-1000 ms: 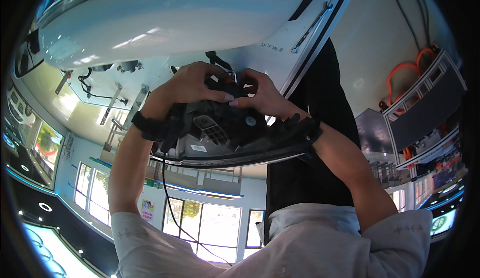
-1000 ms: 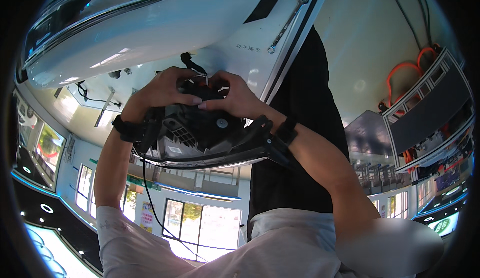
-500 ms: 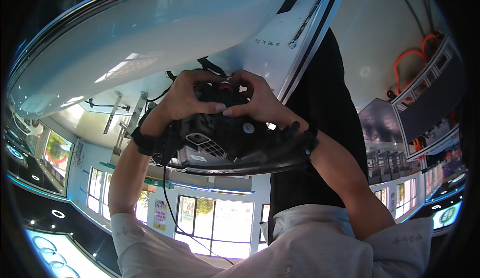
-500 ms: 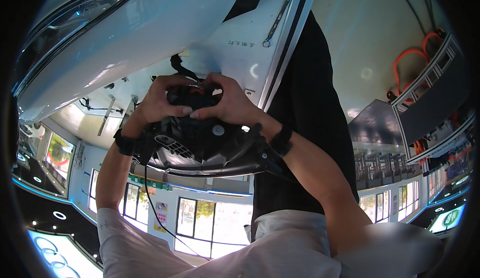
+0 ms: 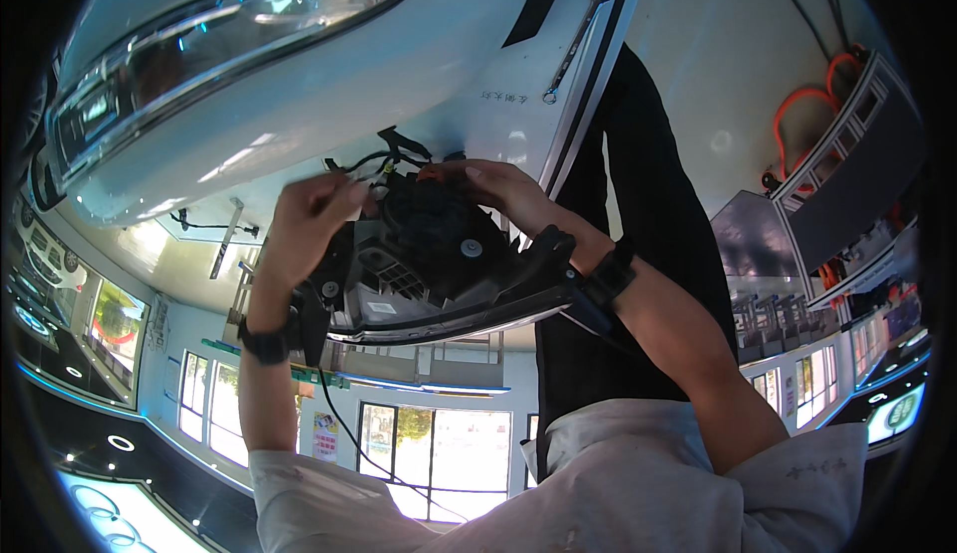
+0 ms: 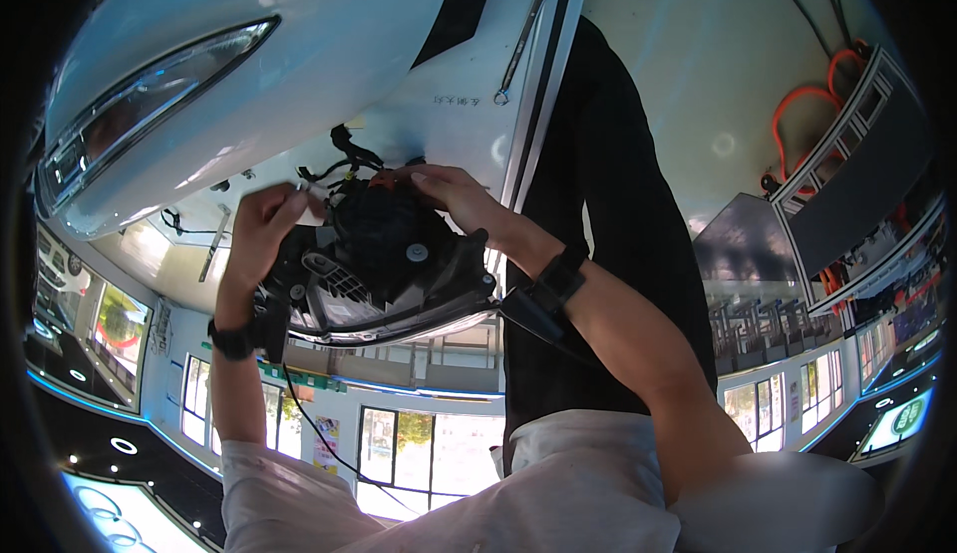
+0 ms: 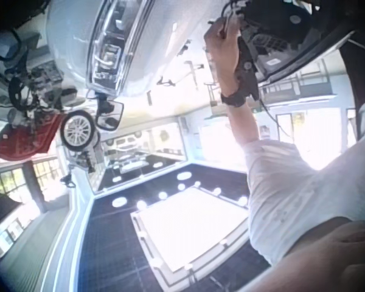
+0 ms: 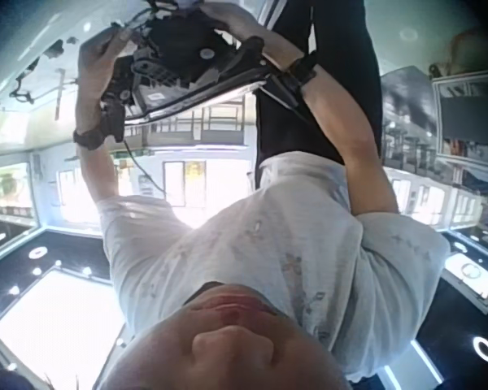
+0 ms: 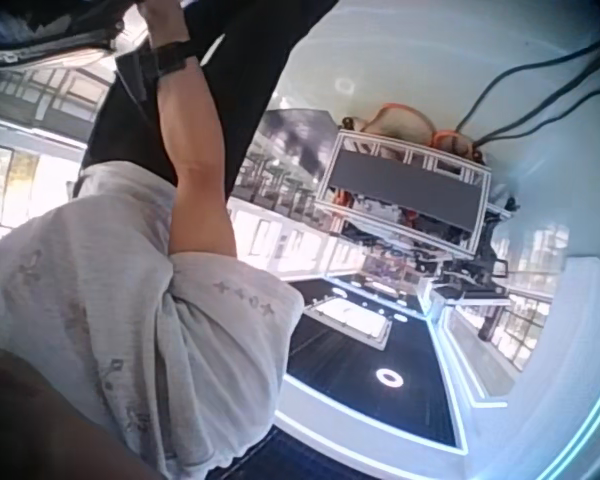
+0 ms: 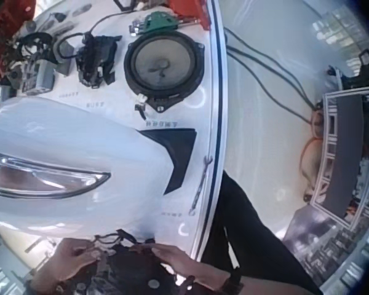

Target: The person is disassembling components from a car headlight assembly using a screwdriver and hands.

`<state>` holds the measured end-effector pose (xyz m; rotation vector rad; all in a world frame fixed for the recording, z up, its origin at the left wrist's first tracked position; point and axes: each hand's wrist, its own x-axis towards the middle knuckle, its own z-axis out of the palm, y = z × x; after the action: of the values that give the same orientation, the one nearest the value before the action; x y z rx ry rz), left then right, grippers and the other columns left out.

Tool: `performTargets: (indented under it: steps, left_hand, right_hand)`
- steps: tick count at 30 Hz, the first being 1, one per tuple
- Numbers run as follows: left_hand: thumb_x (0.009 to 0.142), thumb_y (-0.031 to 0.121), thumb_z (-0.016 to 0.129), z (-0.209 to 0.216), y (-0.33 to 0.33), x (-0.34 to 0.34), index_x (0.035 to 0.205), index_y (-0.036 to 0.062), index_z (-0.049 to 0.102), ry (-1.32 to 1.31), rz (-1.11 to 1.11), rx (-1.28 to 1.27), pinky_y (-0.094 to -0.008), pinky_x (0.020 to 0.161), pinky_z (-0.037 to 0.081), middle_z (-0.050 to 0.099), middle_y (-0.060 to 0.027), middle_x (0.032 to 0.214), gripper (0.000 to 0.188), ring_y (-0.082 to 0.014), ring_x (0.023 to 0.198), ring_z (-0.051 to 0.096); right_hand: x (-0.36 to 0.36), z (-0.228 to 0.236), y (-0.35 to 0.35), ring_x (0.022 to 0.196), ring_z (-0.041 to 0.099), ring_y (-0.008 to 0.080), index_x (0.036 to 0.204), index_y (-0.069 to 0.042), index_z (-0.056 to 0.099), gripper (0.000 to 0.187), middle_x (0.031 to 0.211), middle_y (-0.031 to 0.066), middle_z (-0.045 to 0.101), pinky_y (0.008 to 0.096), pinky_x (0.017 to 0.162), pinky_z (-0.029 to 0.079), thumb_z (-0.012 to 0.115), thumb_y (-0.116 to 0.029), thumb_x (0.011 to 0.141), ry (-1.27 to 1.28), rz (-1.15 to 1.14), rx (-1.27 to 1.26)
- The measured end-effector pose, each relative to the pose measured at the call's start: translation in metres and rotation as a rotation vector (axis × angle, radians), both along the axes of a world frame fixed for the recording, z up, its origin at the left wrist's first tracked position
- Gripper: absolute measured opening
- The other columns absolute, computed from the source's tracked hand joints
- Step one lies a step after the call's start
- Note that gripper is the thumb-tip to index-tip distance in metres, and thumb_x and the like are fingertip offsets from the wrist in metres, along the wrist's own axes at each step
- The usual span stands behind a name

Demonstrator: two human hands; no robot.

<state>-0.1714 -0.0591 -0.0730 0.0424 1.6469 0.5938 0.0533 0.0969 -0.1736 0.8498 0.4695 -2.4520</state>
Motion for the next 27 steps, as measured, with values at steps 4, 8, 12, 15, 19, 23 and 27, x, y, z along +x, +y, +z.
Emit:
performTargets:
  steps: [4, 8, 12, 15, 19, 23, 27]
  left_hand:
    - [0.089, 0.016, 0.073, 0.037, 0.004, 0.034, 0.077, 0.0003, 0.059, 0.071, -0.016, -0.025, -0.0223, 0.054, 0.027, 0.046, 0.0047, 0.067, 0.024, -0.0041, 0.063, 0.037]
    - [0.080, 0.009, 0.079, 0.053, -0.013, 0.060, 0.072, 0.0023, 0.048, 0.226, 0.051, -0.110, -0.0212, 0.050, 0.023, 0.042, 0.0050, 0.067, 0.033, -0.0025, 0.059, 0.033]
    - [0.082, 0.005, 0.076, 0.058, 0.006, 0.089, 0.077, 0.0021, 0.049, 0.318, 0.379, -0.103, -0.0195, 0.052, 0.033, 0.045, 0.0042, 0.067, 0.027, -0.0025, 0.061, 0.044]
    - [0.086, 0.005, 0.069, 0.055, 0.023, 0.104, 0.072, 0.0050, 0.046, 0.447, 0.542, -0.167, -0.0225, 0.054, 0.028, 0.044, 0.0038, 0.070, 0.027, -0.0043, 0.060, 0.038]
    - [0.085, 0.004, 0.059, 0.055, 0.023, 0.117, 0.067, 0.0087, 0.038, 0.562, 0.575, -0.163, -0.0269, 0.061, 0.022, 0.032, 0.0048, 0.069, 0.028, -0.0072, 0.067, 0.028]
    - [0.085, 0.004, 0.057, 0.053, 0.035, 0.125, 0.068, 0.0088, 0.038, 0.637, 0.565, -0.167, -0.0265, 0.061, 0.023, 0.033, 0.0050, 0.069, 0.026, -0.0066, 0.067, 0.030]
    - [0.085, 0.002, 0.056, 0.056, 0.031, 0.130, 0.069, 0.0089, 0.039, 0.654, 0.647, -0.193, -0.0261, 0.061, 0.024, 0.034, 0.0051, 0.069, 0.024, -0.0062, 0.067, 0.031]
  right_hand:
    - [0.016, -0.010, 0.001, 0.127, 0.054, 0.0234, 0.137, 0.001, 0.053, 0.047, 0.132, 0.0132, 0.061, 0.0363, 0.110, 0.039, 0.045, -0.031, 0.102, -0.101, -0.148, -0.172]
    - [0.030, -0.016, 0.004, 0.119, 0.059, 0.0221, 0.132, 0.001, 0.055, 0.037, 0.126, 0.0122, 0.064, 0.0340, 0.106, 0.042, 0.042, -0.011, 0.099, -0.266, -0.152, 0.068]
    - [0.047, -0.018, 0.001, 0.110, 0.060, 0.0185, 0.124, -0.001, 0.062, 0.034, 0.119, 0.0092, 0.066, 0.0344, 0.101, 0.044, 0.043, 0.000, 0.096, -0.105, 0.207, 0.279]
    - [0.049, -0.018, -0.002, 0.105, 0.061, 0.0176, 0.118, -0.006, 0.068, 0.027, 0.115, 0.0061, 0.068, 0.0345, 0.098, 0.045, 0.054, -0.004, 0.095, -0.067, 0.200, 0.282]
    - [0.049, -0.015, 0.000, 0.099, 0.064, 0.0165, 0.113, -0.012, 0.071, 0.024, 0.108, 0.0028, 0.070, 0.0352, 0.093, 0.048, 0.065, -0.011, 0.090, 0.045, 0.248, 0.338]
    - [0.039, -0.020, 0.008, 0.097, 0.066, 0.0201, 0.114, -0.011, 0.071, 0.027, 0.108, 0.0054, 0.070, 0.0349, 0.091, 0.049, 0.066, -0.014, 0.087, -0.021, 0.478, 0.204]
    - [0.036, -0.025, 0.009, 0.073, 0.061, 0.0147, 0.117, -0.007, 0.069, 0.028, 0.093, 0.0070, 0.070, 0.0327, 0.068, 0.051, 0.063, -0.012, 0.090, 0.067, 0.401, 0.351]
